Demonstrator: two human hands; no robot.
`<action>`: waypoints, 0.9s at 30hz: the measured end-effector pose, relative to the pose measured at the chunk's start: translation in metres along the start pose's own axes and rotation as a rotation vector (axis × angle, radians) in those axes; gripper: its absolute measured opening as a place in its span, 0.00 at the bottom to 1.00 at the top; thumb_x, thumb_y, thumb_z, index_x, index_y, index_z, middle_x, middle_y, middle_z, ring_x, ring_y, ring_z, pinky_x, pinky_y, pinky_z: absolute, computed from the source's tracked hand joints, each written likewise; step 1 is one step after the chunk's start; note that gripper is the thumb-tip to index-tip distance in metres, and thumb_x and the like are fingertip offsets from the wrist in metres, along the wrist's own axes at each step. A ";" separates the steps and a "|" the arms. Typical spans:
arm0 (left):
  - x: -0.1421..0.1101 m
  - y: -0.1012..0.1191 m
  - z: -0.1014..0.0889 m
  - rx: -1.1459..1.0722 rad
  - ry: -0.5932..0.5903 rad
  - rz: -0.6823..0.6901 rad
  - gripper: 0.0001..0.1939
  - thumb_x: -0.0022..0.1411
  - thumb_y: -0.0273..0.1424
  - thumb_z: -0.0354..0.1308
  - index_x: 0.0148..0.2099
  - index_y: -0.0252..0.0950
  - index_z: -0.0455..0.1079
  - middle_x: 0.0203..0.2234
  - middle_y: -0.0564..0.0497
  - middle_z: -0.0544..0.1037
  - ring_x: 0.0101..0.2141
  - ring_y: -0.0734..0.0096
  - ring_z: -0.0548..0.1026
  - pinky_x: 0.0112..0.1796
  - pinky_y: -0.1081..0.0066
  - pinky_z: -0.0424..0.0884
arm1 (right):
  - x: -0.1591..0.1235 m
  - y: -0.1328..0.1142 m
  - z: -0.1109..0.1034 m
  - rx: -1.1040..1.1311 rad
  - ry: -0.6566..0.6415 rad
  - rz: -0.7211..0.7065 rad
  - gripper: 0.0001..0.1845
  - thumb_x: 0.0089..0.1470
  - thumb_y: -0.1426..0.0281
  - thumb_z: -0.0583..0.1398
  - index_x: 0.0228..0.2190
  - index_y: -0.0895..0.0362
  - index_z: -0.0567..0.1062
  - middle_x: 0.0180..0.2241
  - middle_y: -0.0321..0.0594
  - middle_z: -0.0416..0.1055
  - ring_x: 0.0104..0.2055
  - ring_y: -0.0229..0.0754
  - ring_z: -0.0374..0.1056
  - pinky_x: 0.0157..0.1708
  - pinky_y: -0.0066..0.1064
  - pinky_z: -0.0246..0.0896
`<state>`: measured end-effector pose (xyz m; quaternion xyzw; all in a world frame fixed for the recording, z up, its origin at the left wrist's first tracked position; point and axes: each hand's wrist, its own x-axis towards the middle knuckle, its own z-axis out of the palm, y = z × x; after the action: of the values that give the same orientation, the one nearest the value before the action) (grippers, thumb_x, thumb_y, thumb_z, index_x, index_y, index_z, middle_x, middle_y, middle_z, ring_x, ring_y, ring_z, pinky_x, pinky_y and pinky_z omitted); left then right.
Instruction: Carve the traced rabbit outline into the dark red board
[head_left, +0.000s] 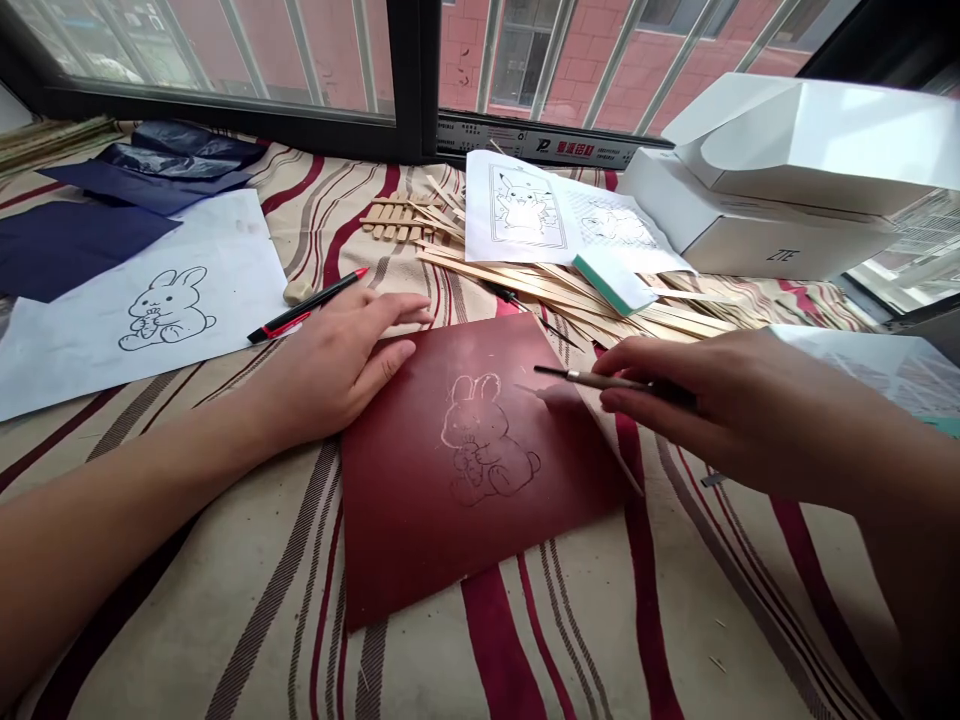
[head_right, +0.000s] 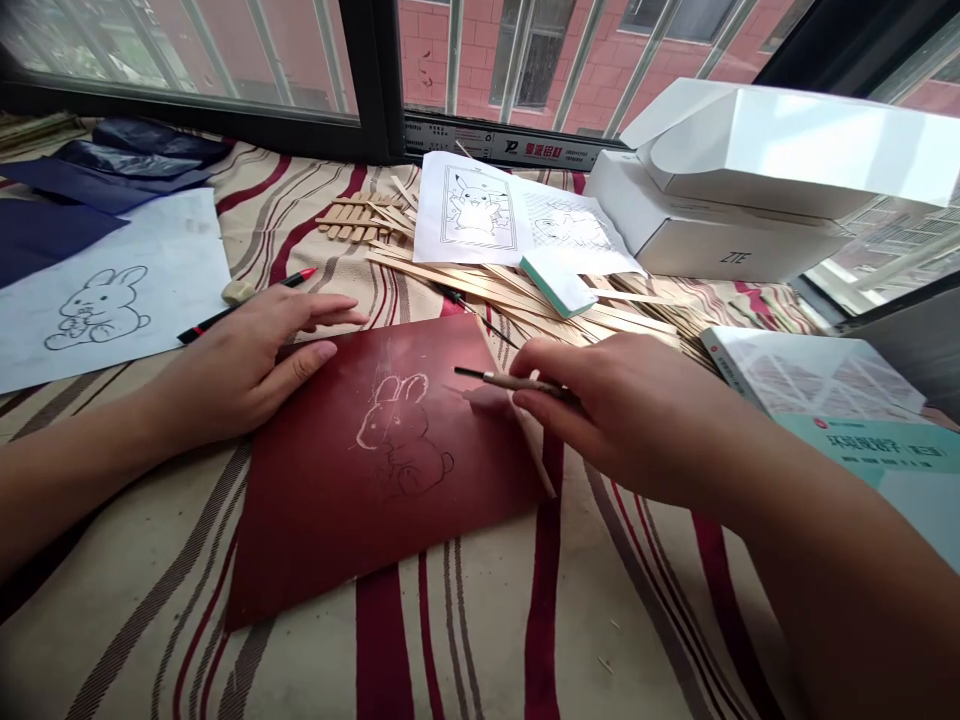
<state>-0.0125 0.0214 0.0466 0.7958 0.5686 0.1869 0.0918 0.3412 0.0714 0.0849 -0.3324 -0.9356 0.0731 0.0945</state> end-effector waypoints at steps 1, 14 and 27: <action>0.000 0.000 -0.001 0.036 0.030 -0.007 0.31 0.76 0.44 0.42 0.69 0.34 0.70 0.62 0.39 0.81 0.63 0.46 0.76 0.67 0.45 0.71 | 0.000 -0.003 -0.001 -0.025 0.034 -0.010 0.19 0.74 0.55 0.56 0.42 0.51 0.82 0.27 0.39 0.80 0.23 0.44 0.70 0.24 0.36 0.56; -0.004 -0.007 -0.004 0.183 -0.011 0.048 0.28 0.74 0.45 0.42 0.57 0.36 0.77 0.51 0.37 0.81 0.54 0.39 0.76 0.61 0.37 0.71 | 0.014 -0.039 0.026 0.131 -0.125 -0.258 0.25 0.78 0.65 0.54 0.68 0.42 0.77 0.37 0.35 0.84 0.31 0.36 0.75 0.31 0.28 0.56; -0.002 -0.009 -0.003 0.248 -0.019 0.062 0.32 0.74 0.47 0.38 0.54 0.33 0.78 0.46 0.36 0.80 0.52 0.40 0.77 0.58 0.39 0.74 | 0.018 -0.047 0.013 -0.047 -0.153 -0.333 0.26 0.73 0.73 0.56 0.64 0.46 0.81 0.29 0.33 0.77 0.24 0.34 0.69 0.25 0.32 0.44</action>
<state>-0.0225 0.0221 0.0458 0.8201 0.5615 0.1101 -0.0077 0.2959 0.0462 0.0845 -0.1684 -0.9836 0.0597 0.0262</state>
